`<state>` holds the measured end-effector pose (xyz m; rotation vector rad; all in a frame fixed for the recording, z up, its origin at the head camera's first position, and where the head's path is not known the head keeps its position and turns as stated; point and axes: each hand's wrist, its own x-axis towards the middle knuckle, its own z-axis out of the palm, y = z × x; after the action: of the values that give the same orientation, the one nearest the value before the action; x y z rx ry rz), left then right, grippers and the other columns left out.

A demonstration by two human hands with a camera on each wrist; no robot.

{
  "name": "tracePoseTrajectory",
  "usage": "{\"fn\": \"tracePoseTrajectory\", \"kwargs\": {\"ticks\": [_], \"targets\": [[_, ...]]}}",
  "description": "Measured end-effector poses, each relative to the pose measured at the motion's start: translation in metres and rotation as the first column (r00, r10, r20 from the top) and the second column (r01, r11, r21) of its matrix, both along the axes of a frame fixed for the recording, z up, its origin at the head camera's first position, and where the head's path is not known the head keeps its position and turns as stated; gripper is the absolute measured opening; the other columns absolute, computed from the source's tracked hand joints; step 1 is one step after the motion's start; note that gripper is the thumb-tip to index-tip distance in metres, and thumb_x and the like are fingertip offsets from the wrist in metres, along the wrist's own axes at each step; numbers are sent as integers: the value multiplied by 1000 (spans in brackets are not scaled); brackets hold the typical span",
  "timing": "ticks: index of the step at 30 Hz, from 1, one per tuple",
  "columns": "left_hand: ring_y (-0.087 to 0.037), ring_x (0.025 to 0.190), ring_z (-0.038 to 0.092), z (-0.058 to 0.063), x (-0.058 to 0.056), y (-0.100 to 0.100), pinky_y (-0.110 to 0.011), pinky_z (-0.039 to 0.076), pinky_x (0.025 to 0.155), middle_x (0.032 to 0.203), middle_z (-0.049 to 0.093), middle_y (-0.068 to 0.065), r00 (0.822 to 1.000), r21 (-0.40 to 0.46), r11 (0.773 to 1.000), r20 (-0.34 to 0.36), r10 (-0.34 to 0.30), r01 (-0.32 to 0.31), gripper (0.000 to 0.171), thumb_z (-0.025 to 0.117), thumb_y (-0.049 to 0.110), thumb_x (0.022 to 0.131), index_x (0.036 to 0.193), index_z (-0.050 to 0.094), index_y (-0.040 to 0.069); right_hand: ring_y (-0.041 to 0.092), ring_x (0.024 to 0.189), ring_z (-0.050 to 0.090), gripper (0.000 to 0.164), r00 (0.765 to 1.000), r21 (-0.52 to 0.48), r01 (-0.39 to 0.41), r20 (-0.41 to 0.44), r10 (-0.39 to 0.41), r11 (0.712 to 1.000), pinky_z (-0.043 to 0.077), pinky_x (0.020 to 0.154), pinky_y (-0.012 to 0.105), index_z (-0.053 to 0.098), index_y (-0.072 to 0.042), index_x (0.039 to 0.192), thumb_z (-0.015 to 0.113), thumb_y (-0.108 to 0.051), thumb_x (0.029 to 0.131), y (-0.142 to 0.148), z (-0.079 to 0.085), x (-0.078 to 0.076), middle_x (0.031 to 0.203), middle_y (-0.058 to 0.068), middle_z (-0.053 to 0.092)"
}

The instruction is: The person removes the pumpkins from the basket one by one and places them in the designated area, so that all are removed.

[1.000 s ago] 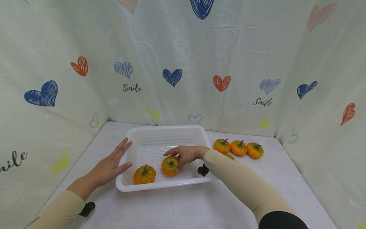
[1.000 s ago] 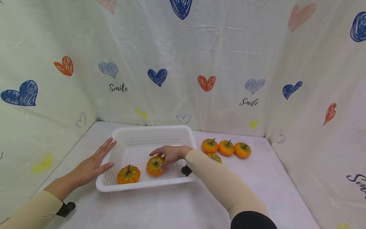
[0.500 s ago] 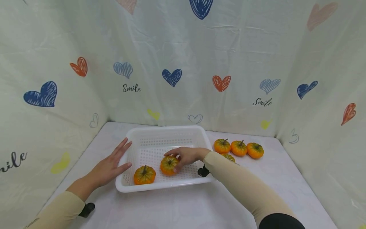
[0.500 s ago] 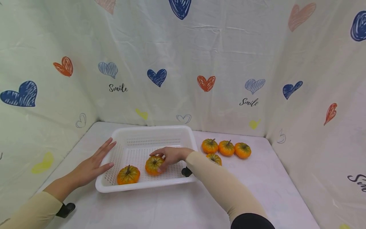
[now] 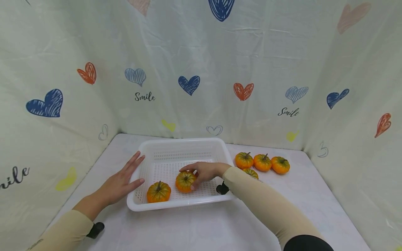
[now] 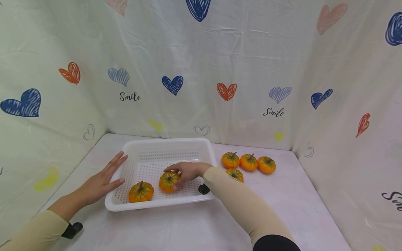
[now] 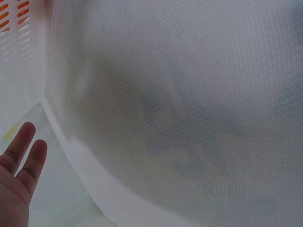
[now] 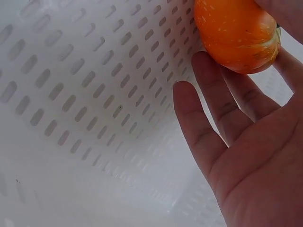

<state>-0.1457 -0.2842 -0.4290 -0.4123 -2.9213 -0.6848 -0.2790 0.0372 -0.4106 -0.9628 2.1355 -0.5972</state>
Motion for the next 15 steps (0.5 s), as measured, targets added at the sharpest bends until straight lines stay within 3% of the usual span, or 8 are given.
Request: {"fn": "tracePoseTrajectory", "kwargs": {"ticks": [15], "targets": [[-53, 127, 46, 1, 0, 1, -67, 52, 80, 167, 0, -7, 1000, 1, 1000, 6, 2, -2, 82, 59, 42, 97, 161, 12, 24, 13, 108, 53, 70, 1000, 15, 12, -29, -12, 1000, 47, 95, 29, 52, -33, 145, 83, -25, 83, -1, 0, 2, 134, -11, 54]]}}
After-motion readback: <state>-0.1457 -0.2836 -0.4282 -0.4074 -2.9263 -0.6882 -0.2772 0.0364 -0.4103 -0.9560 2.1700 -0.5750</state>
